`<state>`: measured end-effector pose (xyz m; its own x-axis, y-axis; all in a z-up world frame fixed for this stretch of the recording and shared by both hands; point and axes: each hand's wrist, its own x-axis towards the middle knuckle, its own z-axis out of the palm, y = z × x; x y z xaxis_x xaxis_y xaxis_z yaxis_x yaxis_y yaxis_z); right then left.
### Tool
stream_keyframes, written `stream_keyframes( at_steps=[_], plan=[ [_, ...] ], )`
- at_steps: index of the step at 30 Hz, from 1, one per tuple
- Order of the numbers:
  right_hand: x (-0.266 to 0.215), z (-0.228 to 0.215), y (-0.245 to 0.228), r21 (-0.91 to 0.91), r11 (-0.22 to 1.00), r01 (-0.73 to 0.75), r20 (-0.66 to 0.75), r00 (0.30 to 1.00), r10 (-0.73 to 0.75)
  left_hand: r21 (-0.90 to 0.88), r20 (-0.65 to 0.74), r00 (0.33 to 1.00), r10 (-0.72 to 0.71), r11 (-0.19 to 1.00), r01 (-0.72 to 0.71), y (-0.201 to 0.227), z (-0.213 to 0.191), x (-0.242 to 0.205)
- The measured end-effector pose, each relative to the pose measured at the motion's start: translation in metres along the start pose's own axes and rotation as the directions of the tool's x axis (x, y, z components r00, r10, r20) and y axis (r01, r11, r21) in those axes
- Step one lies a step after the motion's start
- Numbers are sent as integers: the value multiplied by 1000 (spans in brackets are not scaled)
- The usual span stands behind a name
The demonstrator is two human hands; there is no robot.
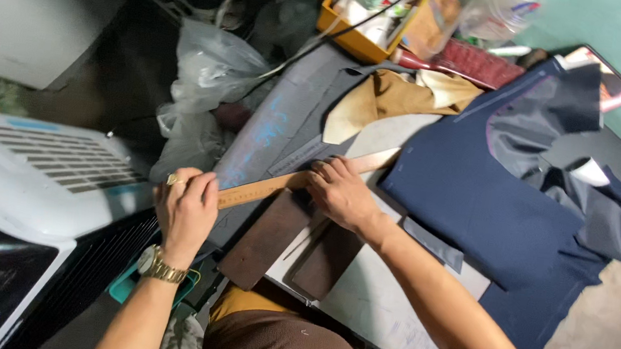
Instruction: The person measures and marks a piece of dark fabric using a ruler and tailor's chalk, then arranges and checks the internal lining of a garment before cutting into a marked section with shears.
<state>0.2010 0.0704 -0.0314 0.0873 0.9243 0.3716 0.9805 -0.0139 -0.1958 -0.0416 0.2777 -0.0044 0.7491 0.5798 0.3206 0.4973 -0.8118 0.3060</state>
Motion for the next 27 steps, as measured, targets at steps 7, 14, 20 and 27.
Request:
stream_keyframes(
  at_steps=[7, 14, 20, 27],
  plan=[
    [-25, -38, -58, 61, 960, -273, -128, 952, 279, -338, 468, 884, 14, 927, 164, 121, 93, 70],
    [-178, -146, -108, 172, 685, -708, -246, 643, 726, -256, 242, 877, 415, 899, -355, 110, 96, 105],
    [-294, -178, -155, 246, 371, -896, -340, 279, 898, -129, 384, 806, 450, 891, -435, 86, 114, 117],
    [-395, -201, -156, 229, 299, -926, -397, 192, 898, -259, 657, 681, 324, 945, -200, -29, 174, 165]
  ],
)
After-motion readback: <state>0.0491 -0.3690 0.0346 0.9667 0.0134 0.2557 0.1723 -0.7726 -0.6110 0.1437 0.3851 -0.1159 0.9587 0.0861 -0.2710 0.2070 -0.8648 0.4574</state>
